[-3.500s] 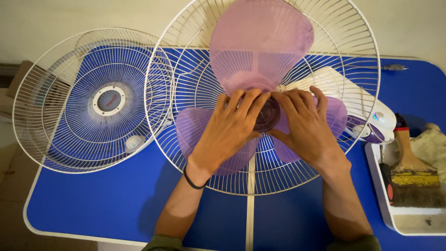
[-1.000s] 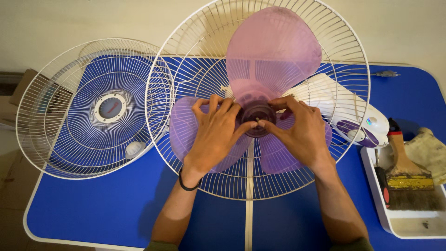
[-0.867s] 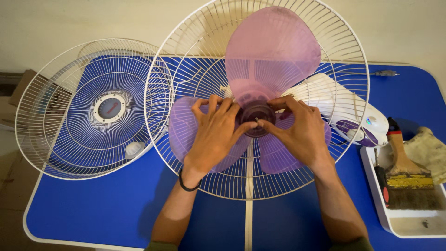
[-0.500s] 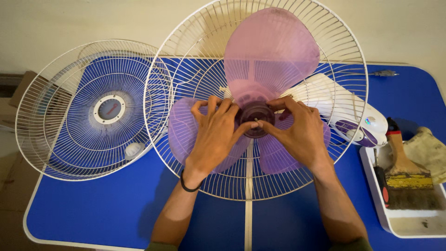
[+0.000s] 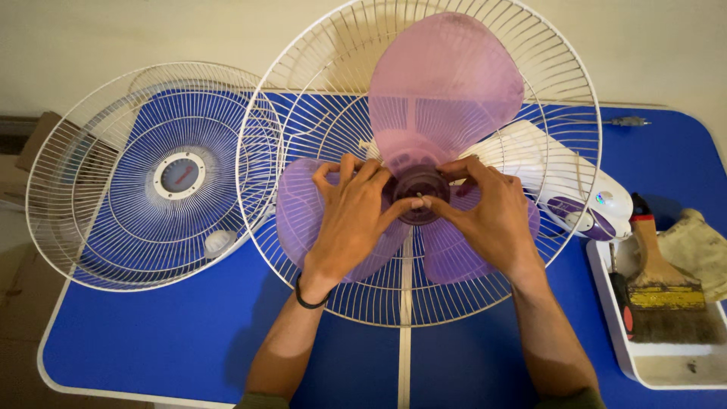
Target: The person assembles a purple fan blade onto a white fan motor housing. They secure the blade with a central nut and then use a screwdriver to tighten screws on the fan's rear motor housing.
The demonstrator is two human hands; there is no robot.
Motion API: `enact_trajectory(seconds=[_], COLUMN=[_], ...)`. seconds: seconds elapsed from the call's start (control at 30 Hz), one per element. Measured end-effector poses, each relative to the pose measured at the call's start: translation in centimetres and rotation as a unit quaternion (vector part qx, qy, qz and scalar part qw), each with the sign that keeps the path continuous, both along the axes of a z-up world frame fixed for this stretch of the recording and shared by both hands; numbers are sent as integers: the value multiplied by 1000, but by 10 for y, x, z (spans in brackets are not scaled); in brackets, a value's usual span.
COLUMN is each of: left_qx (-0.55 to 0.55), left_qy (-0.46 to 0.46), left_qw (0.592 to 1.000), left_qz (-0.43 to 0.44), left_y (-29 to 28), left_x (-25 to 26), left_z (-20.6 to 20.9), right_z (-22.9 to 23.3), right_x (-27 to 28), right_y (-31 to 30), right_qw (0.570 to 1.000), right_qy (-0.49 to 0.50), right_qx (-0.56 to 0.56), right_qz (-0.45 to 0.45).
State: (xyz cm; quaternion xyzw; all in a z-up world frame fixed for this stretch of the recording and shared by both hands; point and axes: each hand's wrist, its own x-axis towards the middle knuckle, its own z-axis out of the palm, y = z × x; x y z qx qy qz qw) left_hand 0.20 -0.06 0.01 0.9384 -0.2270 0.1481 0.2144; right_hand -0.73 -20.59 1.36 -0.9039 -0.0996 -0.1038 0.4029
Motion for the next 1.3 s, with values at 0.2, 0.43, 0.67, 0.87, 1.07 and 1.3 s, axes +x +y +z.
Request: enact_trajectory(seconds=[0.2,0.43,0.67,0.87,1.07,1.3], left_qx=[-9,-19,-26,-30,-7,-30], left_qy=[22,33,44,64,14,9], left_qw=[1000,999,999,997,1000,999], left_qz=[-1,-3,5,10,-7,-20], left_y=[0,1,-1,0,0,6], left_x=[1,0,2,2,-2,0], left_z=[-1,1,4,5,5,8], right_z=[-1,0,1,1,-4,-6], right_x=[-1,-1,0,0,-2,2], right_y=[0,1,0,0,1,-1], right_qw=[1000,1000,1000,1000,998,1000], right_qy=[-4,-12,-4,-5,-32,15], right_qx=[1,-3,-5,-7,-54,-2], right_qz=[3,11,6,6,4,-3])
